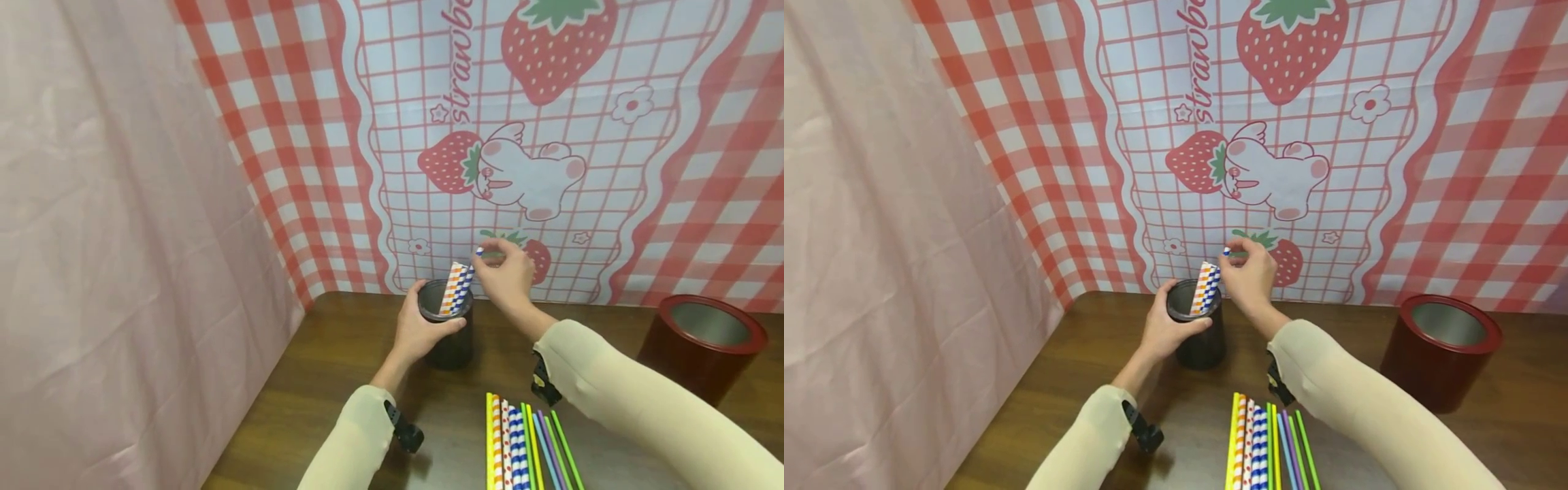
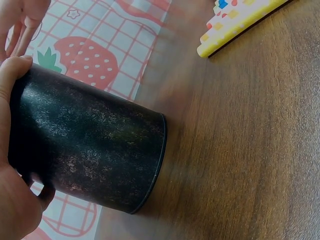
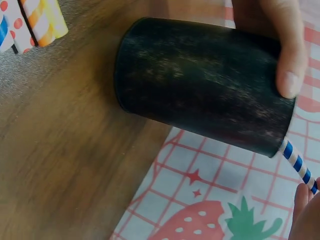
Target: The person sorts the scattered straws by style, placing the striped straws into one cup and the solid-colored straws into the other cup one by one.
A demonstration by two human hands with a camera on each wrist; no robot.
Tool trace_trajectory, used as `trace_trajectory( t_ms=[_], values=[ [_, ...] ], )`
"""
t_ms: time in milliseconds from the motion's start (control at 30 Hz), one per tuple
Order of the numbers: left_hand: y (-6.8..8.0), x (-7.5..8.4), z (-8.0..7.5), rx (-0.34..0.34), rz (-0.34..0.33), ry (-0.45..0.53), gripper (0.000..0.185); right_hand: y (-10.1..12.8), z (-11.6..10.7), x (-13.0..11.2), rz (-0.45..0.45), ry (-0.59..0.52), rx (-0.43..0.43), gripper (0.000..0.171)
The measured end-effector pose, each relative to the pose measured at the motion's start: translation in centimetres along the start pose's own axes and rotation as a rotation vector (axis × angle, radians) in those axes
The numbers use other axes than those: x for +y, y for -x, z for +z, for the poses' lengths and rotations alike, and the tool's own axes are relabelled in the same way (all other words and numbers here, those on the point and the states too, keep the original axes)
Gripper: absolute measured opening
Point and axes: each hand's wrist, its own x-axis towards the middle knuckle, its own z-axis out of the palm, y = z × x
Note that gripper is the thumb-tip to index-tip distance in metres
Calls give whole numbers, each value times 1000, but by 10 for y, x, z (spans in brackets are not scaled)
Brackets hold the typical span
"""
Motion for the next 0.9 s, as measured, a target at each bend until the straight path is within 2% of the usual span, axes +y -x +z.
trace_trajectory(
  t_ms=[400, 700, 900],
  values=[
    [0, -1, -1, -11, -2, 1, 103, 9, 17, 10, -14, 66, -80, 24],
    [0, 2, -1, -39, -17, 0, 101, 12, 19, 13, -31, 121, -139, 28],
    [1, 0, -3, -24, 2, -4, 99, 13, 16, 17, -45, 104, -151, 30]
  ],
)
